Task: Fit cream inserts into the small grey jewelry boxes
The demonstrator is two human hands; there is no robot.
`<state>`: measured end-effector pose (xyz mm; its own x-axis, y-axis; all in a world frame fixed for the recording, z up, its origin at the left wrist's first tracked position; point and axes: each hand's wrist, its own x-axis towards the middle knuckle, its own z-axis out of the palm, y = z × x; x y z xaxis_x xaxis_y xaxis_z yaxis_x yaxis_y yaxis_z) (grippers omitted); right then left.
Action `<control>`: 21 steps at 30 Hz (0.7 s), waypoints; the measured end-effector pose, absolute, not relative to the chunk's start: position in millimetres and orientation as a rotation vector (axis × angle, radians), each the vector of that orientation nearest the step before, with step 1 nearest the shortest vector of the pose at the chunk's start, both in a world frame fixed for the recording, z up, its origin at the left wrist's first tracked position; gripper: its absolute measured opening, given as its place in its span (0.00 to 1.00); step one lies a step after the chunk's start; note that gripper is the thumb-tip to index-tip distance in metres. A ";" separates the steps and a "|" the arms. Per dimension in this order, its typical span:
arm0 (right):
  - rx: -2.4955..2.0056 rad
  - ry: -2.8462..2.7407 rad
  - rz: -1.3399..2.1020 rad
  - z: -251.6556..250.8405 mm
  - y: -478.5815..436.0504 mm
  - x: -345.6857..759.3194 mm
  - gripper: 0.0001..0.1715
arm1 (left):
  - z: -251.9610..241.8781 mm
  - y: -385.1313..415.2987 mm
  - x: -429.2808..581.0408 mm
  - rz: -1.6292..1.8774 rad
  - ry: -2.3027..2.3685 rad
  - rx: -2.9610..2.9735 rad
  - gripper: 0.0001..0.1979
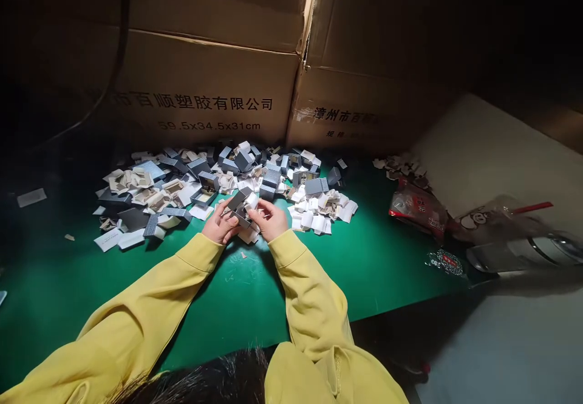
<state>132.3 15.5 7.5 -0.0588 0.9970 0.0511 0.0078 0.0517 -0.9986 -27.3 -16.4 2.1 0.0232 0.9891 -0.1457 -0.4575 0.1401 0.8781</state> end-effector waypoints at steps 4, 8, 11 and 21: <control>-1.192 -1.353 1.200 12.4 13.0 133.4 0.29 | -0.9 -14.1 -28.3 1.334 0.955 0.777 0.46; -1.295 -1.464 1.059 17.4 11.7 133.8 0.24 | -6.4 -11.7 -30.4 1.334 1.000 0.849 0.48; -1.335 -1.509 0.990 18.3 11.0 132.5 0.24 | -9.3 -10.8 -31.4 1.317 1.016 0.897 0.49; -1.381 -1.430 0.976 18.8 7.2 125.2 0.25 | -12.8 -10.2 -29.0 1.313 1.029 0.946 0.47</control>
